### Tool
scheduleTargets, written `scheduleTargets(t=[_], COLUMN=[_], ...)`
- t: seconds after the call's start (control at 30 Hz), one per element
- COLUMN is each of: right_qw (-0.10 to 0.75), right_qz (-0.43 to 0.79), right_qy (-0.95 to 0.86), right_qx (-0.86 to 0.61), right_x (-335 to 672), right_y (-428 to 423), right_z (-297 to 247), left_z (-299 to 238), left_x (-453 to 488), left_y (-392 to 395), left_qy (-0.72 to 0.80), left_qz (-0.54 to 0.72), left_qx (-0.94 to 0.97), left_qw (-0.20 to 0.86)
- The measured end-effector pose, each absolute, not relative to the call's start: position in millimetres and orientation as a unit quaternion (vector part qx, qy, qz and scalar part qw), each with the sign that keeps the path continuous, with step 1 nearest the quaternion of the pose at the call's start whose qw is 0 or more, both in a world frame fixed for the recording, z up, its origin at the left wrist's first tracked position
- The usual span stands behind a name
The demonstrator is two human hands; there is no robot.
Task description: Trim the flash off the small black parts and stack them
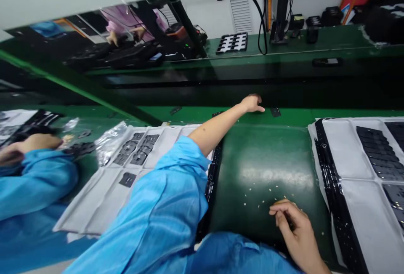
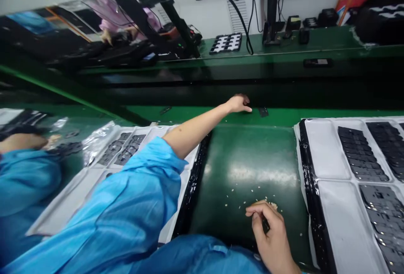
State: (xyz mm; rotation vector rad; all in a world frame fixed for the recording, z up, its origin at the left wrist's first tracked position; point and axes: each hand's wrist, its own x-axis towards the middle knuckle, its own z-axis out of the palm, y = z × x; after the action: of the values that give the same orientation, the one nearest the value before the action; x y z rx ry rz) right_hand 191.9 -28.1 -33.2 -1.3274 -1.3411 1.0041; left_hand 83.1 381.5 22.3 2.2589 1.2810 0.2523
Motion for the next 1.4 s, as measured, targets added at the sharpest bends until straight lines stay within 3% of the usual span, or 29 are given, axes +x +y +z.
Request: scheduleTargets(t=[0.23,0.5,0.73,0.8,0.93,1.1,1.27,1.4], right_qw=[0.478,0.48,0.559,0.609,0.657,0.638,0.619,0.587], right_qz=[0.391,0.383,0.389,0.433,0.522,0.408,0.31,0.305], right_qy=[-0.551,-0.529,-0.392,-0.327,-0.253,-0.321,-0.39,-0.431], right_qx=[-0.561,-0.586,-0.619,-0.578,-0.482,-0.568,-0.607,-0.614], right_x=[182,179,192,194,196,190,179,179], right_y=[-26,-28,-7,5,20,11,5,7], right_z=[-31,-32,-16,-7,10,17,21,26], left_z=[-15,-5,49,61,73,71,65,66], left_x=[132,140,108,93,60,23,10,11], left_y=[380,370,280,241,178,148,127,117], left_qy=[0.52,0.488,0.288,0.149,0.01,0.115,0.247,0.271], left_qz=[0.072,0.112,0.158,0.202,0.236,0.208,0.095,0.111], left_qx=[0.819,0.815,0.85,0.841,0.845,0.817,0.736,0.763], left_qw=[0.232,0.292,0.412,0.479,0.479,0.526,0.623,0.576])
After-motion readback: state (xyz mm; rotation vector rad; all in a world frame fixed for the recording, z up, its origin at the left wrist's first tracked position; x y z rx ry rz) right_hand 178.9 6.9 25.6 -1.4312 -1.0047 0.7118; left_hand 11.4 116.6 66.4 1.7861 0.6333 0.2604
